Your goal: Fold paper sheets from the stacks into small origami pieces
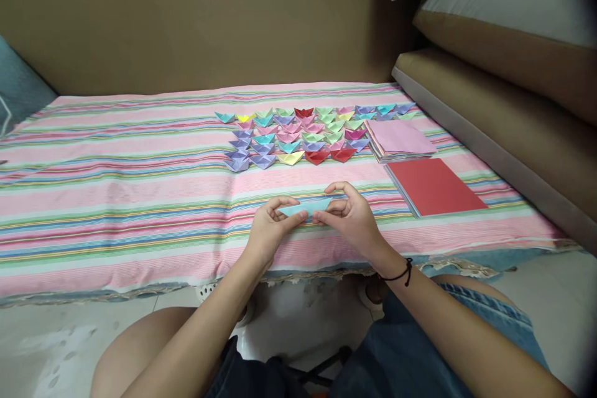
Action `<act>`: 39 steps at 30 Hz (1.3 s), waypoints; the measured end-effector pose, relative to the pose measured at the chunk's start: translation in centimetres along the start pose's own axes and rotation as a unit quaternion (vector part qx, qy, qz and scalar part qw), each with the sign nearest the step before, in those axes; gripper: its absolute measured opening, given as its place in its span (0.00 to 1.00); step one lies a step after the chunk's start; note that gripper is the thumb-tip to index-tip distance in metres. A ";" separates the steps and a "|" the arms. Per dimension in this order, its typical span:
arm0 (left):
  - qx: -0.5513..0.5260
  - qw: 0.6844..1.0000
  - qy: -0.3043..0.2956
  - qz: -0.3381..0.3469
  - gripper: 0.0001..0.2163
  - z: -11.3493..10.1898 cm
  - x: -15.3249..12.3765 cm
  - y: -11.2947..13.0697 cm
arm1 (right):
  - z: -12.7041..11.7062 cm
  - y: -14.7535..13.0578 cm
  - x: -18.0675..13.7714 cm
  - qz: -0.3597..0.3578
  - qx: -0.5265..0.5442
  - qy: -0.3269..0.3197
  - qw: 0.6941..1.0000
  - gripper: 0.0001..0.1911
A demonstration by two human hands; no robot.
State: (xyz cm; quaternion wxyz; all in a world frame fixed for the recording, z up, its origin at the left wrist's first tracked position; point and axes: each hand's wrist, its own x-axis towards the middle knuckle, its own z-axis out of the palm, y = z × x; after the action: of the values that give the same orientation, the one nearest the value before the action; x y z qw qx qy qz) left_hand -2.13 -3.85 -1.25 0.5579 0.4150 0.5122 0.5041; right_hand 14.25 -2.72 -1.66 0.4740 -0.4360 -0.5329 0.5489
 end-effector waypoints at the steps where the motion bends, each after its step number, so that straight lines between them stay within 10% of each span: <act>1: 0.029 0.999 -0.023 0.015 0.15 -0.1 0.0 0.1 | -0.1 0.0 0.0 -0.009 -0.021 -0.006 1.000 0.25; 6: 0.135 0.983 -0.095 0.074 0.09 -0.3 -0.1 0.3 | -0.7 0.2 -0.3 -0.030 -0.088 -0.034 0.995 0.22; 22: 0.096 0.991 -0.036 0.091 0.11 -0.9 0.2 -0.6 | -1.1 1.4 0.0 0.013 0.041 0.007 0.999 0.18; 30: 0.399 0.885 -0.096 0.221 0.08 -2.1 0.5 -0.8 | -2.3 2.1 -0.2 -0.122 -0.234 -0.027 0.964 0.03; 39: 0.441 0.856 -0.084 0.255 0.08 -1.3 0.3 -1.6 | -1.9 1.2 0.2 -0.217 -0.313 -0.062 0.922 0.04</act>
State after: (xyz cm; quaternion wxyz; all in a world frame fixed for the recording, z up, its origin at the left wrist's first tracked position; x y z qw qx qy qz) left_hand -3.19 -3.91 -3.03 0.2090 0.7748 0.5081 0.3128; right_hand 16.03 -2.17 -2.93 0.3870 -0.4011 -0.7875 0.2631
